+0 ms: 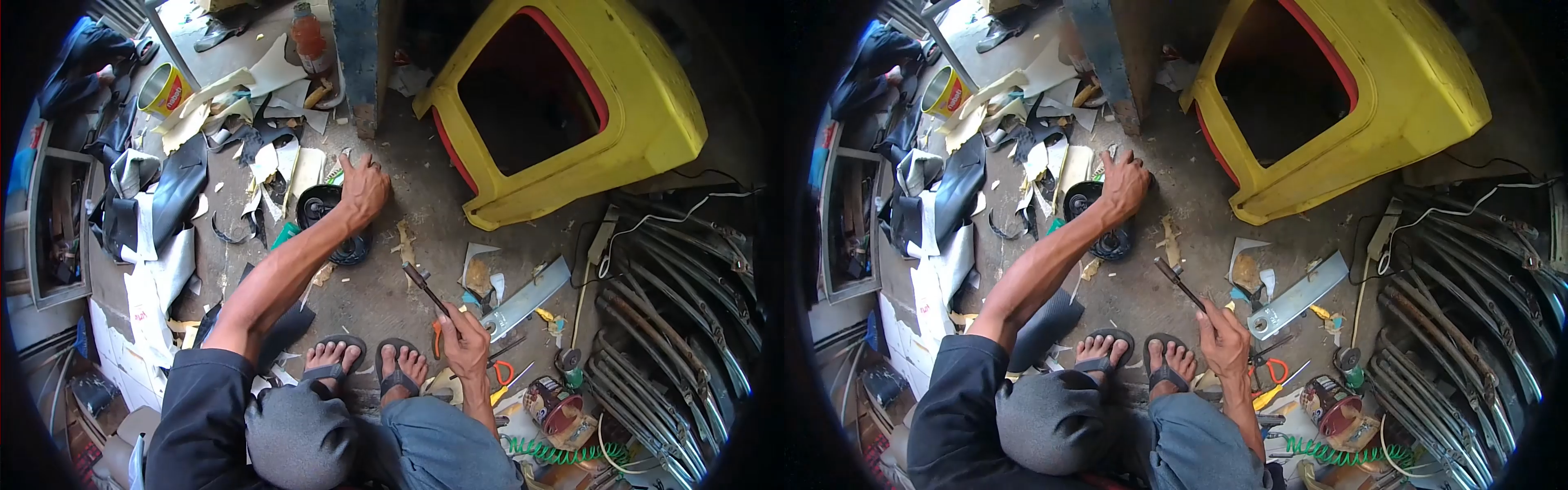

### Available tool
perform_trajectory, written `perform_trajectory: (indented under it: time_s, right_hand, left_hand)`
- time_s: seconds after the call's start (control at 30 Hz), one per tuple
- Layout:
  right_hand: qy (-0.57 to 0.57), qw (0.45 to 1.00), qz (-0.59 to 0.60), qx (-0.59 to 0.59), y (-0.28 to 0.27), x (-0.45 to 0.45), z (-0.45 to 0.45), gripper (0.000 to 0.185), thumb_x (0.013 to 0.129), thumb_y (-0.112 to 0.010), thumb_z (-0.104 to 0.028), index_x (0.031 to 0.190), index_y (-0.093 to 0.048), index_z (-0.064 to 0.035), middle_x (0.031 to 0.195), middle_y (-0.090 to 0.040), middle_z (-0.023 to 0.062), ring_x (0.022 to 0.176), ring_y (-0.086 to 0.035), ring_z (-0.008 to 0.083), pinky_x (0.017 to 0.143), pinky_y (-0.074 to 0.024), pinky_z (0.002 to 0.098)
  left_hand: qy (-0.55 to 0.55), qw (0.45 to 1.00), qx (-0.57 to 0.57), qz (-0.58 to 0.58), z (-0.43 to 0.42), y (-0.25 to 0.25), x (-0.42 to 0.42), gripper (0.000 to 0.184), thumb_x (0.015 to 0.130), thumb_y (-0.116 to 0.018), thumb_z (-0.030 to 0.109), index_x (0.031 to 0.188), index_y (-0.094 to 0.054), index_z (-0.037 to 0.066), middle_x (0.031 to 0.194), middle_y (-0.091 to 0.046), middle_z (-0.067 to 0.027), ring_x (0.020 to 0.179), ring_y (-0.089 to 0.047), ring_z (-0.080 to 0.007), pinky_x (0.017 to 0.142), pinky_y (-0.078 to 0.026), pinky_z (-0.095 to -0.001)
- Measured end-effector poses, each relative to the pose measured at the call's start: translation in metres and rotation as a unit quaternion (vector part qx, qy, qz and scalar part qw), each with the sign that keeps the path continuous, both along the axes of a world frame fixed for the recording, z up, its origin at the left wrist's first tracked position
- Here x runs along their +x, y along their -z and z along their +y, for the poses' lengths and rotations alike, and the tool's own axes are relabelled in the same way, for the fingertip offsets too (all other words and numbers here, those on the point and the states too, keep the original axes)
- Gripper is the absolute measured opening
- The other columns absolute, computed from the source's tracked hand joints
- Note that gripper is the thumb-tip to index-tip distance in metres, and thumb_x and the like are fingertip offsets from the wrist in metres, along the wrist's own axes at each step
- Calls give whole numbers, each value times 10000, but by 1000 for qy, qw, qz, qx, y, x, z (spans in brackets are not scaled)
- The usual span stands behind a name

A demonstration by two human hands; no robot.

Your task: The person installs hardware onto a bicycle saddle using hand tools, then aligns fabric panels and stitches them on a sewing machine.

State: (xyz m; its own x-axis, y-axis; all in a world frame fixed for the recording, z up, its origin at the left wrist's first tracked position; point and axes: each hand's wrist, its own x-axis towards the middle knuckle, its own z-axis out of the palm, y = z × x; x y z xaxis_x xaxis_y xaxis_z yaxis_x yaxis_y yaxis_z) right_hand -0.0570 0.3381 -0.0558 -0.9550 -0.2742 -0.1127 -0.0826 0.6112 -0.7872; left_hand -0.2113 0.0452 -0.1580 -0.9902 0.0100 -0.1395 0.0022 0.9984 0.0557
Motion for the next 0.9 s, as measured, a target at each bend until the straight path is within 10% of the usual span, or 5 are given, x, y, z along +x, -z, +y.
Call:
perform_trajectory:
  time_s: [0.17,0.3,0.4,0.67,0.9]
  right_hand:
    - [18,1000,-16,4,-4,7,4,261,953,-677,-104,1188,-706,5,727,-549,53,596,-476,99,537,-395,275]
    - [69,997,-12,-13,5,10,2,314,955,-691,-166,1218,-692,7,809,-671,142,644,-616,156,595,-489,319]
    - [150,981,-83,-88,20,18,-15,342,978,-664,-140,1289,-658,1,807,-664,75,643,-573,97,578,-465,242]
    - [-11,997,-29,-74,10,18,-31,389,994,-640,-186,1316,-620,33,949,-741,202,824,-735,210,766,-585,313]
    - [8,957,-65,-284,-53,-16,-21,377,994,-663,-179,1321,-629,4,1149,-662,148,1027,-682,207,833,-591,304]
  left_hand:
    - [-35,967,250,41,-6,-37,14,106,851,-640,93,899,-718,40,993,-690,-101,1003,-625,-240,870,-487,-508]
    - [-251,513,820,-43,24,-66,70,91,836,-623,-2,880,-545,13,927,-675,-121,790,-661,-215,763,-560,-353]
    - [-269,431,854,-111,64,-61,117,271,919,-686,98,1116,-531,-4,999,-629,-87,901,-644,-187,793,-552,-338]
    - [-174,681,705,-97,87,-88,151,389,1015,-600,400,951,-647,19,805,-594,-33,781,-503,-94,683,-439,-317]
    - [45,800,597,38,80,-140,168,129,934,-616,94,910,-577,-27,798,-557,-195,747,-564,-389,678,-451,-436]
